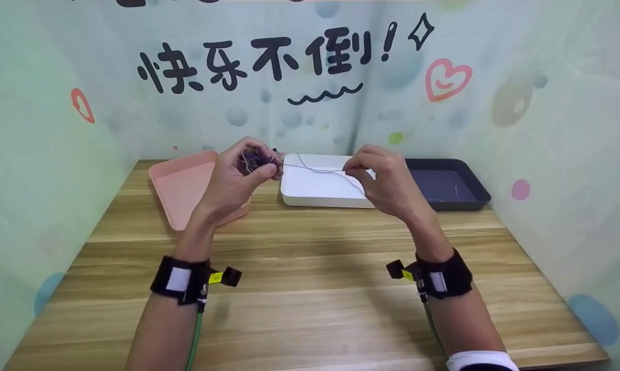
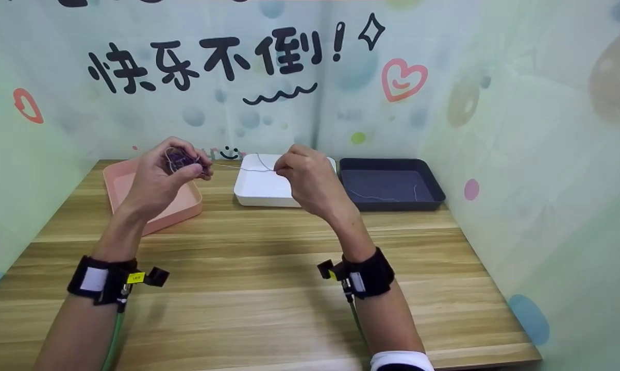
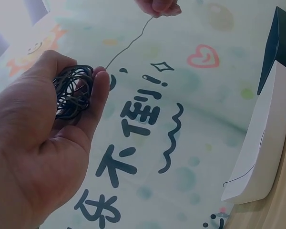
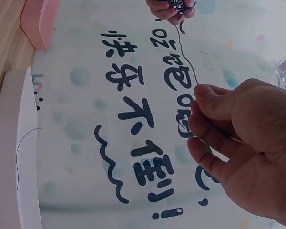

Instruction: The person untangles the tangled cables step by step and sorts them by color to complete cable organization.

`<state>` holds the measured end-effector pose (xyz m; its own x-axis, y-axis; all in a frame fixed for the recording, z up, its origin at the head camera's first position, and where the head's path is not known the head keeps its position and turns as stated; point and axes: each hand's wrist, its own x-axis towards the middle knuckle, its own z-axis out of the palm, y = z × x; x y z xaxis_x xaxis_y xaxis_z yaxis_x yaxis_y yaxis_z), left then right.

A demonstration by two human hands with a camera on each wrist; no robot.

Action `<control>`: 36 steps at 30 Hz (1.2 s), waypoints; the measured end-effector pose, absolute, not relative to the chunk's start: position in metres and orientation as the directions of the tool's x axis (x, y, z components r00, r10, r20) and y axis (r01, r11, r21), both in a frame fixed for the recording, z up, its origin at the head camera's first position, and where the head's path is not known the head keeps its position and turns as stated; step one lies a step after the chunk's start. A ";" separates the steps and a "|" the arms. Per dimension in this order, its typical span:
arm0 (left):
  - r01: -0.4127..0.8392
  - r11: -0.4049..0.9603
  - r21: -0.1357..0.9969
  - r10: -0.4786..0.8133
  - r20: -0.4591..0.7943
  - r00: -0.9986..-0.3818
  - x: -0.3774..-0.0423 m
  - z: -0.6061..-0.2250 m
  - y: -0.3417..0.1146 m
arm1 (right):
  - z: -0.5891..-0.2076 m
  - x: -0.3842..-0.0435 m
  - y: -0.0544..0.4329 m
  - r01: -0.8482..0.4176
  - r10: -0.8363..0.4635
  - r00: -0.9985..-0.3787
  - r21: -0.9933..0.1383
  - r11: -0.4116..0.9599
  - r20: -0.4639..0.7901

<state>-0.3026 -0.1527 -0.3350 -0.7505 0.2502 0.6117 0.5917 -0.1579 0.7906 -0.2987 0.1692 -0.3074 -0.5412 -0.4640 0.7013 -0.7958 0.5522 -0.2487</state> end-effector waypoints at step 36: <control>0.578 -0.037 0.815 0.266 0.566 -0.780 -0.300 -0.344 -0.118 | -0.329 -0.283 0.118 -0.771 -0.589 -0.338 0.143 0.621 0.734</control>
<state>-0.2998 -0.1176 -0.3440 -0.7803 0.2658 0.5661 0.5784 -0.0374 0.8149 -0.2834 0.1184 -0.3288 -0.3384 -0.5892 0.7337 -0.7706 0.6210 0.1433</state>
